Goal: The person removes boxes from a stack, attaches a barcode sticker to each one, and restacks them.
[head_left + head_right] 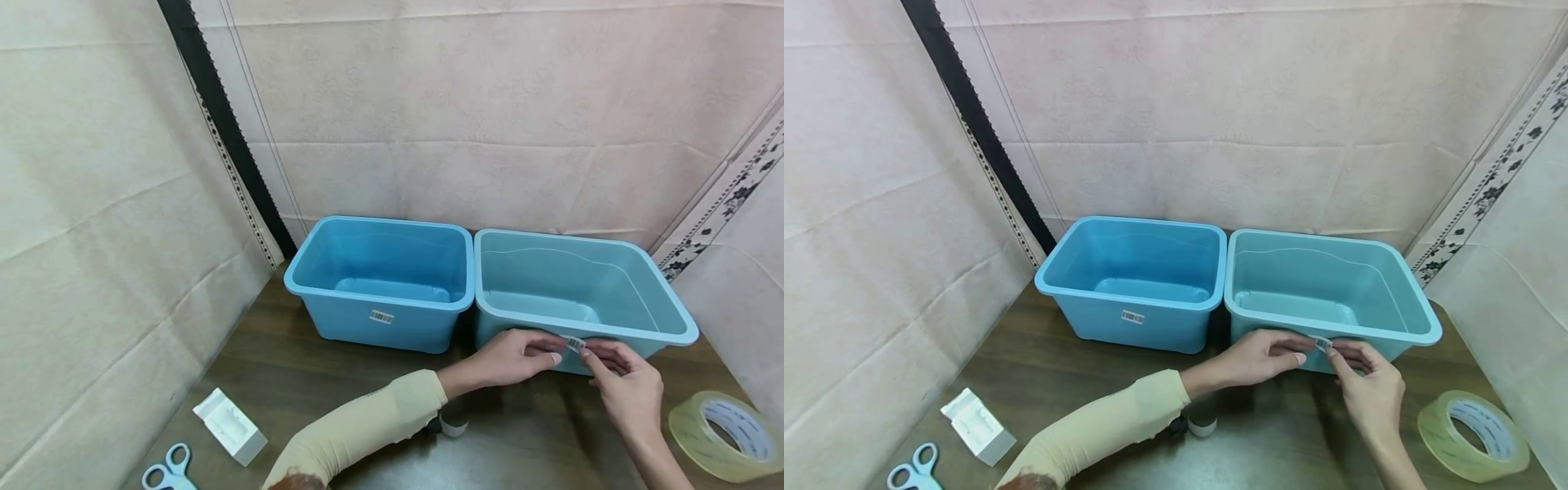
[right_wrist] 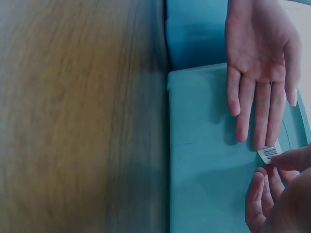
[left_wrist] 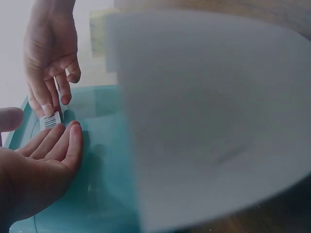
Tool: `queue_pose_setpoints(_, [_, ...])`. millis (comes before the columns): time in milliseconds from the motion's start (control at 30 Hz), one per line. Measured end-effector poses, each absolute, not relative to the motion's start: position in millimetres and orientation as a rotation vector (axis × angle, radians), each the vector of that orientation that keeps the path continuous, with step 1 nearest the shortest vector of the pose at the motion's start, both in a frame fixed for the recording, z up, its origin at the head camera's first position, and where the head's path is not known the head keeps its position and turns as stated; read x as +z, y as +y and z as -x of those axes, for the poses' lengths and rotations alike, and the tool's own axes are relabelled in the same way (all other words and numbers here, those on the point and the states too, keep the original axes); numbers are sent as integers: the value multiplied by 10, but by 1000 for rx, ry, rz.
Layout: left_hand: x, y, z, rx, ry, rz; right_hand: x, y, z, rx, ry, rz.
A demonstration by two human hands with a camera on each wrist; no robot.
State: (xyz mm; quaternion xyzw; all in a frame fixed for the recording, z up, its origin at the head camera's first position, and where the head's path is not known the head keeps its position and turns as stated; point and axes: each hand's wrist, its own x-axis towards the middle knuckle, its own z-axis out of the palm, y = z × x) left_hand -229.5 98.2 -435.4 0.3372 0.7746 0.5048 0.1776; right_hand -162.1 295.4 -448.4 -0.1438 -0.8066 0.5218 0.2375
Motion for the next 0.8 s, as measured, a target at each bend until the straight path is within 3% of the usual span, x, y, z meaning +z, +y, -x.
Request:
queue_pose_setpoints(267, [-4341,998,2259,1402,2239,-987,-4511,2905,1585,1303,-2135,403])
queue_pose_setpoints(567, [-4356,975,2241,1399,2254,-969,-4601,3001,1581,1710,-2171,36])
queue_pose_setpoints(800, [-4390,969,2250,1390,2271,-953,-4649,3060,1597,1826,-2126,18])
